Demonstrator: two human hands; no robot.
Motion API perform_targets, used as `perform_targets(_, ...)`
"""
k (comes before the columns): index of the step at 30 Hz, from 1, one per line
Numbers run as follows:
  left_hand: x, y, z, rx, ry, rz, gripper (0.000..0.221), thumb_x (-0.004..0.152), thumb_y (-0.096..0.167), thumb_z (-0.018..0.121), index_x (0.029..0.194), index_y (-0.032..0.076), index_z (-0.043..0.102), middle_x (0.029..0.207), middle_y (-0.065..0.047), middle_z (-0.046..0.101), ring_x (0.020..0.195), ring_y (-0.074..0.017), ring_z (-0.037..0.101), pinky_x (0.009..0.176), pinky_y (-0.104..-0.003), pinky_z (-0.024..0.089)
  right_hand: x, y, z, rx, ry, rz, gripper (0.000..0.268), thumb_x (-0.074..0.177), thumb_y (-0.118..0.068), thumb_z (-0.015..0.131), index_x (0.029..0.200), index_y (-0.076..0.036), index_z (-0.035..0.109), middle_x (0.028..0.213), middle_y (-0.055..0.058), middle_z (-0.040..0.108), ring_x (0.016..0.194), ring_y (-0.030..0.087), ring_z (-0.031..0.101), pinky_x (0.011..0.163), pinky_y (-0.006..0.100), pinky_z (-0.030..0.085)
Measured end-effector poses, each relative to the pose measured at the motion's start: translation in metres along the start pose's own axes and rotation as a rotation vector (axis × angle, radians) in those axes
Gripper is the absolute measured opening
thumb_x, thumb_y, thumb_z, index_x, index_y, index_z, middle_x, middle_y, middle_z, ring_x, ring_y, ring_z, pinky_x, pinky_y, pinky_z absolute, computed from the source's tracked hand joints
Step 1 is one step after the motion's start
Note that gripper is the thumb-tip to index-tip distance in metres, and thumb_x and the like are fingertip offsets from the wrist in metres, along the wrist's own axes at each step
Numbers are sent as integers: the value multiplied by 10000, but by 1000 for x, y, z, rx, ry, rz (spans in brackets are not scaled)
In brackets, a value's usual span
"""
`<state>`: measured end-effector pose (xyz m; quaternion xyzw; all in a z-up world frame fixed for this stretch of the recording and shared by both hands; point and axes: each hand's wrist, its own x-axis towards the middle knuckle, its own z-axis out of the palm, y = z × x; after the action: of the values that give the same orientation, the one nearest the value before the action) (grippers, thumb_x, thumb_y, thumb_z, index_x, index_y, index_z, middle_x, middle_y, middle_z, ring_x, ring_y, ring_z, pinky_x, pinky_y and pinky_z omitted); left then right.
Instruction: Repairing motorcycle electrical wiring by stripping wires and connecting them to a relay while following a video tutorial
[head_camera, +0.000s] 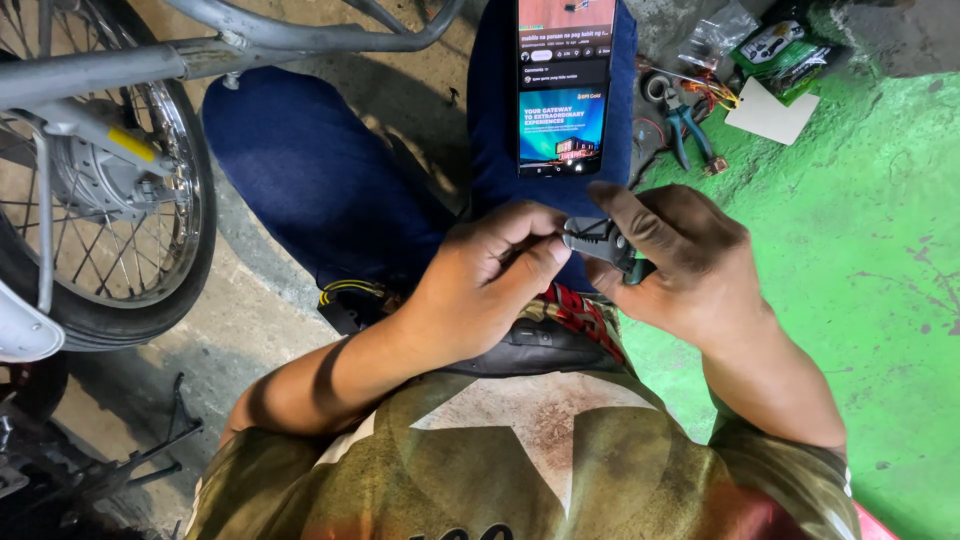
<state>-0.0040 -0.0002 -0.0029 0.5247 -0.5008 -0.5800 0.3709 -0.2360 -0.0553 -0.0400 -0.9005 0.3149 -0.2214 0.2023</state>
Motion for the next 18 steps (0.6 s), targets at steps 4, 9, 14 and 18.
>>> perform_targets(4,1,3,5,17,-37,11,130,1063,197,516,1010,122,608,804,30,558,759,-97,517,718,-274,437,-13,3,7,25,4,32,516,922,-165,849,1386,-40,663,1004,121,698,835,273,678,709,401,557)
perform_targets(9,4,2,15,49,-96,-10,130,1059,210,486,979,144,565,777,33,510,720,-99,492,702,-292,432,-22,0,12,191,31,138,431,965,-231,776,1330,-28,671,938,163,639,726,261,648,633,368,518)
perform_targets(14,6,-10,27,-115,-95,51,105,1029,134,545,973,93,624,735,-29,567,714,-128,552,685,-311,472,-34,-1,30,683,72,284,412,778,-76,819,1169,-1,709,835,126,684,659,196,648,609,337,537)
perform_targets(18,8,-6,33,-304,-69,93,119,1013,29,566,987,48,680,713,-82,601,779,-115,569,710,-329,525,-69,4,52,1222,188,372,227,681,25,828,887,54,735,782,174,713,701,218,663,612,369,581)
